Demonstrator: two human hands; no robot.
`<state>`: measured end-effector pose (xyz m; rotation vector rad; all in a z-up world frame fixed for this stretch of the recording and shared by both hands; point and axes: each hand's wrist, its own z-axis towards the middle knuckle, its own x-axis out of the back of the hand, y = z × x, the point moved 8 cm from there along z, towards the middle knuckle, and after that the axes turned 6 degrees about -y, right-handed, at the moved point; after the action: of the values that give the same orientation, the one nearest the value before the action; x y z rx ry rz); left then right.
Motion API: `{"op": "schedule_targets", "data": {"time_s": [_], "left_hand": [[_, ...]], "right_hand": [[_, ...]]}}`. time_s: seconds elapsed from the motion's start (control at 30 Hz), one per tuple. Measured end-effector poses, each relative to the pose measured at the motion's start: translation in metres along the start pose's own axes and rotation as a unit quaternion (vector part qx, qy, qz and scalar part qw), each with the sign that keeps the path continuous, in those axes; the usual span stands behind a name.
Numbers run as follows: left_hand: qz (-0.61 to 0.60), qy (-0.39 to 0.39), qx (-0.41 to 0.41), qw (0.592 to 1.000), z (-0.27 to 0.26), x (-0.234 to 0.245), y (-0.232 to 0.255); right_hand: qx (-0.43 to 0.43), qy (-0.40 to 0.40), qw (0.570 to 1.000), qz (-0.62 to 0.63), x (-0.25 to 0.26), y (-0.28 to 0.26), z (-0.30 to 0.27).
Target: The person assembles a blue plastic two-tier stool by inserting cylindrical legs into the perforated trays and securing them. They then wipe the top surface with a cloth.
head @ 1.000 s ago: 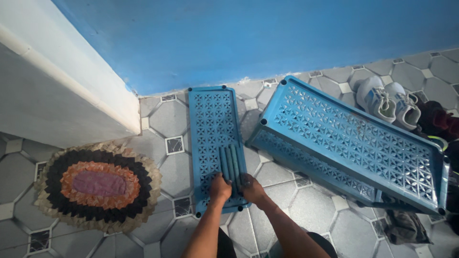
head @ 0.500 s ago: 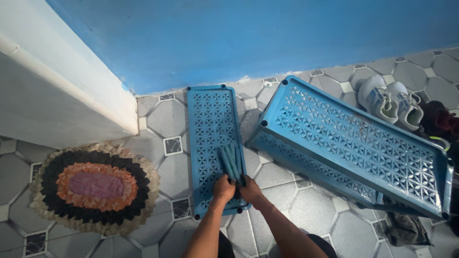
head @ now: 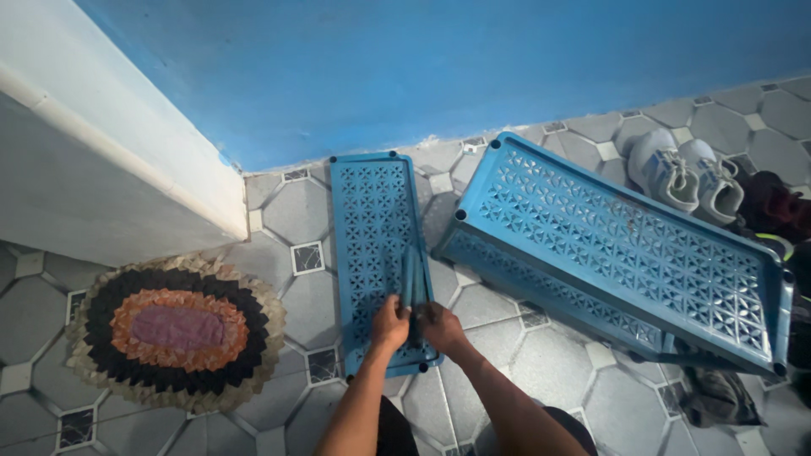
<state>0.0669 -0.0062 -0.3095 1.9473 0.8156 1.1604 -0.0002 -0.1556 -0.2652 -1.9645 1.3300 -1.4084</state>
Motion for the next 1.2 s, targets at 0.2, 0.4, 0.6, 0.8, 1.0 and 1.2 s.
{"op": "schedule_targets", "data": {"time_s": [0.2, 0.4, 0.6, 0.8, 1.0, 1.2], "left_hand": [[0.003, 0.017, -0.110, 0.994, -0.021, 0.033, 0.051], [-0.012, 0.113, -0.348, 0.931, -0.064, 0.076, 0.124], [-0.014, 0.037, -0.339, 0.940, -0.072, 0.114, 0.188], [-0.027, 0.134, -0.307, 0.942, -0.083, 0.138, 0.235], [-0.531, 0.058, -0.095, 0.840, -0.040, 0.109, 0.254], [-0.453, -0.001, -0.145, 0.879, -0.035, 0.126, 0.329]], "right_hand": [[0.065, -0.023, 0.994, 0.088, 0.033, -0.053, -0.009], [0.074, 0.009, 0.989, 0.127, 0.085, -0.107, -0.027], [0.105, 0.046, 0.970, 0.214, 0.157, -0.142, -0.047], [0.095, 0.109, 0.936, 0.320, 0.198, -0.143, -0.066], [0.130, 0.085, 0.888, 0.432, 0.207, -0.130, -0.074], [0.192, 0.038, 0.960, 0.200, 0.217, -0.136, -0.081]]}}
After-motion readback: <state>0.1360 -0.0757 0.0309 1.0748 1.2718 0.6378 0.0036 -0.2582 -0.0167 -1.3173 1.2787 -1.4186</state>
